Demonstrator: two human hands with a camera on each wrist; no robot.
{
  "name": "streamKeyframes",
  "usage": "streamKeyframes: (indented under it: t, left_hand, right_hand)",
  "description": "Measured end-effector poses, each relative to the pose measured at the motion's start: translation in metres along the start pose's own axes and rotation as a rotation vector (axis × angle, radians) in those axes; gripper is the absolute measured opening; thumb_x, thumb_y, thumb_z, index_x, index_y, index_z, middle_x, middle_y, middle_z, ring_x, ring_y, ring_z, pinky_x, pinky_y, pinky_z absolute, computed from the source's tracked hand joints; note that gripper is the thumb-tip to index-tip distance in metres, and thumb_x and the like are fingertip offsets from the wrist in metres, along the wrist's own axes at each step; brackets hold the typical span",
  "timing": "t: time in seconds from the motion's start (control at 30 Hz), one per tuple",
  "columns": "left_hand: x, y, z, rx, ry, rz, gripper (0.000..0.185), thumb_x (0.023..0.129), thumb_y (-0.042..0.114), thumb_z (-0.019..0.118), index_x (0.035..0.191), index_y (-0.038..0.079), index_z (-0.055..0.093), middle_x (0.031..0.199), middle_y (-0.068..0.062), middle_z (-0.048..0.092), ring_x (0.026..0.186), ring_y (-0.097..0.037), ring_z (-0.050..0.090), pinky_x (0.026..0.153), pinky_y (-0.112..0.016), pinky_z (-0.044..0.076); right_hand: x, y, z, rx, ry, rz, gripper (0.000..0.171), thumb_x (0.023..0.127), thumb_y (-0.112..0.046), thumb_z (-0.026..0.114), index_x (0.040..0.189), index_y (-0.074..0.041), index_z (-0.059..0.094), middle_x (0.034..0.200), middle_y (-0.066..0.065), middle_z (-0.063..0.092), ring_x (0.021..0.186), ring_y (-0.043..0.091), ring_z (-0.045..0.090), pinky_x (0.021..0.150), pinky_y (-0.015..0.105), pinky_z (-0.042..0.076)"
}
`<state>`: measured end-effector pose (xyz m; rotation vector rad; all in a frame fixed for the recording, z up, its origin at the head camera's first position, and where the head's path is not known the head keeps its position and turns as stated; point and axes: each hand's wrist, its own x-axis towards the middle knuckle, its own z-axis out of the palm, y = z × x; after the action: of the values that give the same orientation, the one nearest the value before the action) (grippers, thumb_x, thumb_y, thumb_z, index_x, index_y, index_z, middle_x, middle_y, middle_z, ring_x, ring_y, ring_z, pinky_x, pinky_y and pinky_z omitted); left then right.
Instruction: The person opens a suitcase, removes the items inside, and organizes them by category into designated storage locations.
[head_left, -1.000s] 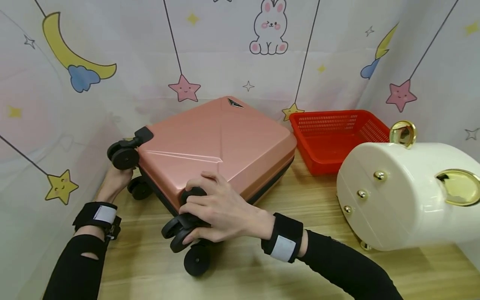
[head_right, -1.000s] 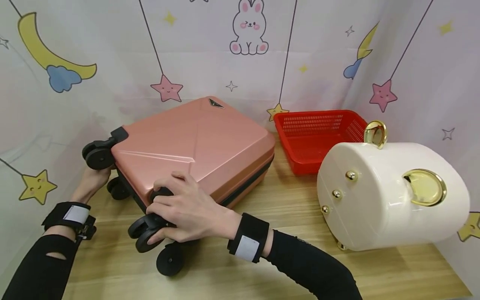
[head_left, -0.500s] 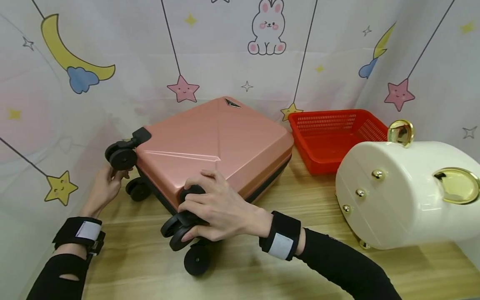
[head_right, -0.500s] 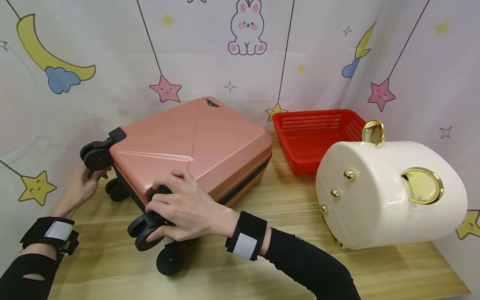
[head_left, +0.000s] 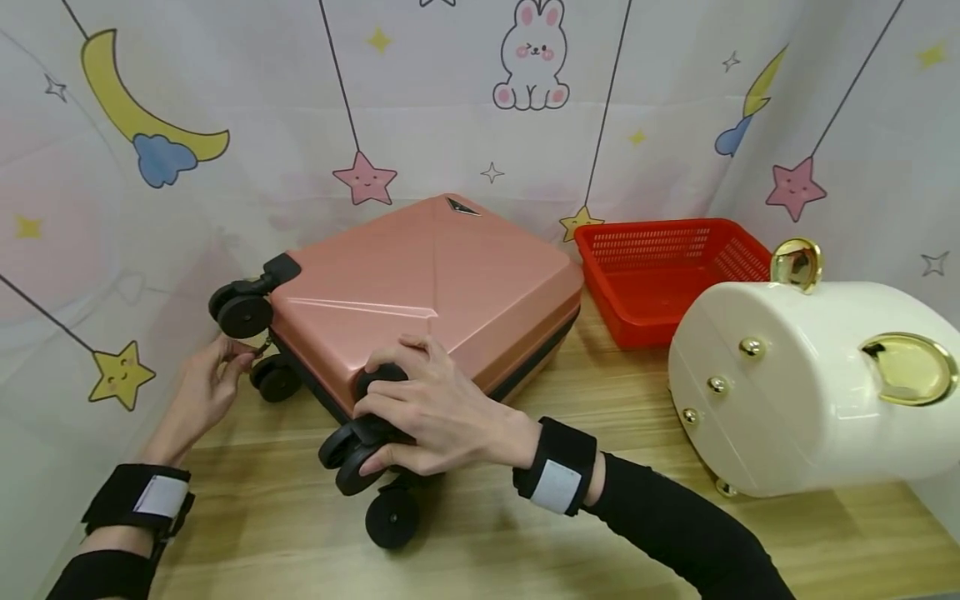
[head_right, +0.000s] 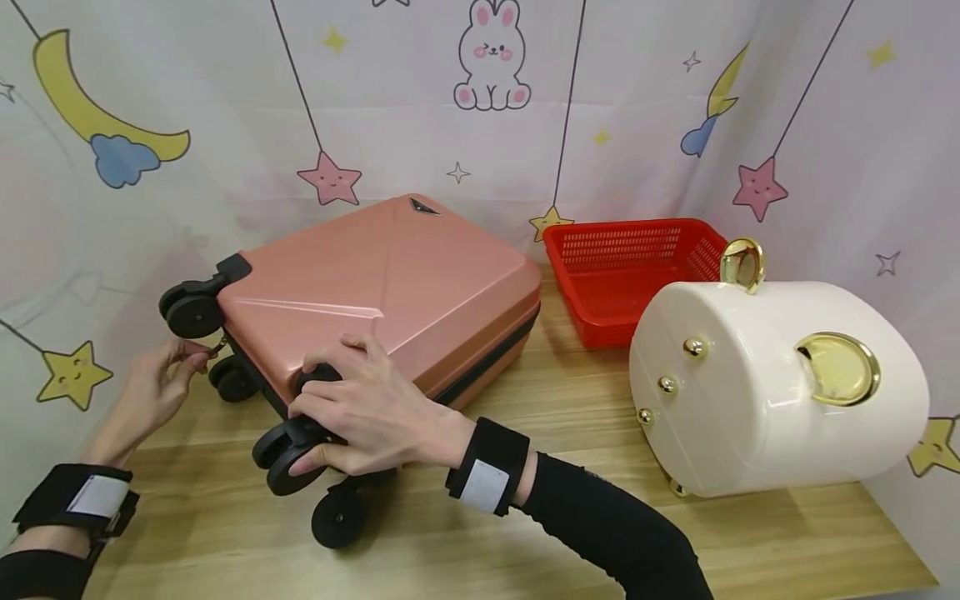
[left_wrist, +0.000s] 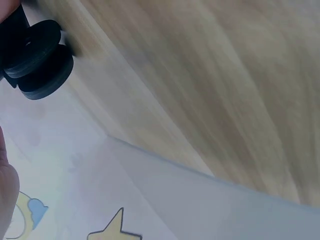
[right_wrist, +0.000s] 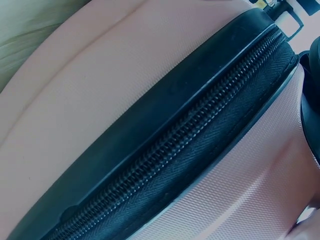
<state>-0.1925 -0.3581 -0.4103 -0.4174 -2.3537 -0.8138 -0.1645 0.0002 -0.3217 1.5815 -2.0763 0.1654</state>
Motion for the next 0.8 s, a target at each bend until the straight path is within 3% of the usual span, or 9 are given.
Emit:
streamKeyframes:
  t: [0.1,0.27,0.57,0.8]
  left_hand:
    - [-0.004,0.008,-0.004,0.042,-0.035,0.046,0.009,0.091,-0.010,0.063,0.095,-0.003,0.067,0.085,-0.017,0.071,0.083,0.020,0.047,0.071,-0.007,0.039]
    - [-0.010,0.021,-0.008,0.068,-0.088,0.120,0.012,0.091,-0.009,0.064,0.095,0.002,0.067,0.085,-0.012,0.073,0.083,0.016,0.053,0.071,-0.008,0.042]
    - [-0.016,0.038,-0.008,0.028,-0.142,0.193,0.006,0.094,0.003,0.064,0.093,0.006,0.070,0.085,-0.003,0.072,0.085,0.006,0.062,0.080,-0.004,0.044]
    - [-0.016,0.056,-0.007,-0.024,-0.210,0.270,0.036,0.075,-0.018,0.073,0.091,0.015,0.068,0.084,0.006,0.070,0.079,0.000,0.065,0.074,-0.007,0.046]
  right_hand:
    - [0.001,0.000,0.000,0.007,-0.005,0.002,0.052,0.086,-0.071,0.060,0.112,-0.026,0.070,0.102,-0.017,0.069,0.130,0.018,0.047,0.115,0.053,0.028]
    - [0.001,0.000,0.001,0.011,-0.001,0.000,0.052,0.086,-0.070,0.062,0.112,-0.026,0.071,0.102,-0.016,0.069,0.130,0.018,0.047,0.115,0.053,0.028]
    - [0.002,0.001,0.001,0.037,-0.001,-0.007,0.051,0.086,-0.070,0.061,0.112,-0.026,0.071,0.102,-0.017,0.069,0.130,0.017,0.046,0.116,0.053,0.027]
    - [0.001,0.001,0.000,0.048,-0.018,0.004,0.051,0.087,-0.069,0.061,0.113,-0.027,0.071,0.103,-0.017,0.068,0.131,0.017,0.045,0.117,0.053,0.026]
